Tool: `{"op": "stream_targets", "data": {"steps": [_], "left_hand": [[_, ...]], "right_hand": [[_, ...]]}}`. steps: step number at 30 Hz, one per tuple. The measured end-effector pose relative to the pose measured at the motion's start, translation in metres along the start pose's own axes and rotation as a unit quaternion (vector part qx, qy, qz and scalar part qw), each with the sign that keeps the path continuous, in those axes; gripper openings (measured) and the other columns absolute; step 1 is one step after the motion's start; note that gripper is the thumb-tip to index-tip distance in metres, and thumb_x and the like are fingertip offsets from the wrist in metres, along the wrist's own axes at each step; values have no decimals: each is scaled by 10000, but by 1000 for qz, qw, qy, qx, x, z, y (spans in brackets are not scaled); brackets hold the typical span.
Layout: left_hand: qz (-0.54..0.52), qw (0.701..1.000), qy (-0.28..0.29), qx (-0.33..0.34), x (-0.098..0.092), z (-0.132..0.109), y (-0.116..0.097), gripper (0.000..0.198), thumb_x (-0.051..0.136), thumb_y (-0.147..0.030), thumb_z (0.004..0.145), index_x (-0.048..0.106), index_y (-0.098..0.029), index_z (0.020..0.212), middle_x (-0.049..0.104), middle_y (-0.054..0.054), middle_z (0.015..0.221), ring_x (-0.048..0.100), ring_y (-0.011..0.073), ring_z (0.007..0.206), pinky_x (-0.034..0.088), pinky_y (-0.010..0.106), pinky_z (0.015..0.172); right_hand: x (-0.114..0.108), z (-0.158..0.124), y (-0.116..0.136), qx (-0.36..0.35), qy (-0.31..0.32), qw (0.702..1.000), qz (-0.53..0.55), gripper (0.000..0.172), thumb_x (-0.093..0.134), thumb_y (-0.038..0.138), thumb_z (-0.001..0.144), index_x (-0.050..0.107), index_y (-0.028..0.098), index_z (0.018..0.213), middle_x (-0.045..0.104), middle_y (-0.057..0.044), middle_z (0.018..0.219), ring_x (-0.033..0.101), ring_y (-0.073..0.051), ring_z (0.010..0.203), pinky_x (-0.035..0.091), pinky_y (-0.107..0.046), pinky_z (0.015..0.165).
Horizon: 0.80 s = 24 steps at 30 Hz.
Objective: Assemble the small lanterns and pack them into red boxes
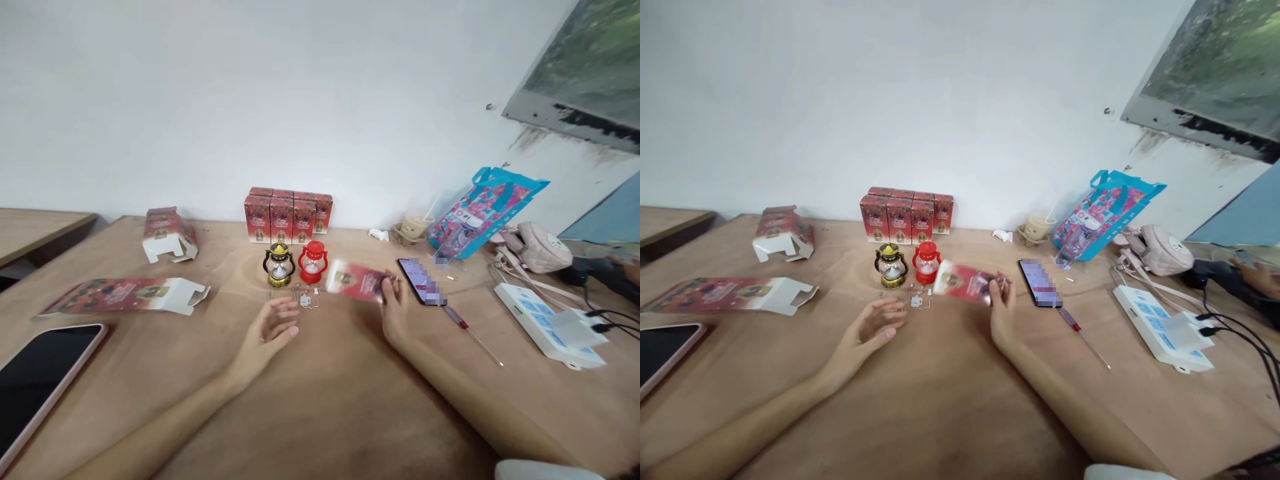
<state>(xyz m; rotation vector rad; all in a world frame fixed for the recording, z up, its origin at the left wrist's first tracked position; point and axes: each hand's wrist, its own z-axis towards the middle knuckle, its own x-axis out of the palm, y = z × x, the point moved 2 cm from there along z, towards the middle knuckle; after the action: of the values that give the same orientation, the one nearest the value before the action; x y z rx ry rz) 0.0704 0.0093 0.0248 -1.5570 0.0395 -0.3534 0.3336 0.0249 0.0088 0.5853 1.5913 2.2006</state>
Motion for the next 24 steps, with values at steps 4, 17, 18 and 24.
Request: {"op": "stream_targets", "data": {"steps": [4, 17, 18, 24], "left_hand": [[-25, 999, -15, -15, -3, -1, -5, 595, 818, -350, 563, 556, -227, 1083, 608, 80, 1191, 588, 259, 1080, 490, 350, 904], [-32, 998, -30, -38, -34, 4, -7, 550, 784, -397, 584, 594, -187, 1055, 716, 65, 965, 677, 272, 872, 534, 333, 763], [-31, 998, -29, -42, -33, 4, -7, 553, 784, -396, 581, 592, -185, 1055, 716, 67, 961, 680, 270, 852, 534, 330, 746], [-31, 998, -33, -46, -30, 2, -11, 501, 782, -376, 562, 626, -191, 1001, 725, 56, 927, 680, 267, 846, 528, 327, 743]], "right_hand": [[31, -58, 11, 15, 148, 989, -24, 463, 500, 552, 837, 465, 238, 1175, 592, -78, 1158, 569, -200, 1079, 477, -347, 927], [45, -69, 22, 13, 325, 946, 2, 395, 555, 367, 845, 513, 231, 1213, 654, -78, 1136, 638, -188, 993, 505, -362, 902], [45, -70, 22, 12, 321, 947, -8, 386, 569, 350, 830, 516, 225, 1191, 669, -74, 1090, 651, -185, 950, 521, -354, 869], [43, -72, 19, 8, 313, 949, -27, 329, 558, 279, 802, 491, 230, 1121, 677, -16, 834, 658, -159, 722, 551, -293, 673]]}}
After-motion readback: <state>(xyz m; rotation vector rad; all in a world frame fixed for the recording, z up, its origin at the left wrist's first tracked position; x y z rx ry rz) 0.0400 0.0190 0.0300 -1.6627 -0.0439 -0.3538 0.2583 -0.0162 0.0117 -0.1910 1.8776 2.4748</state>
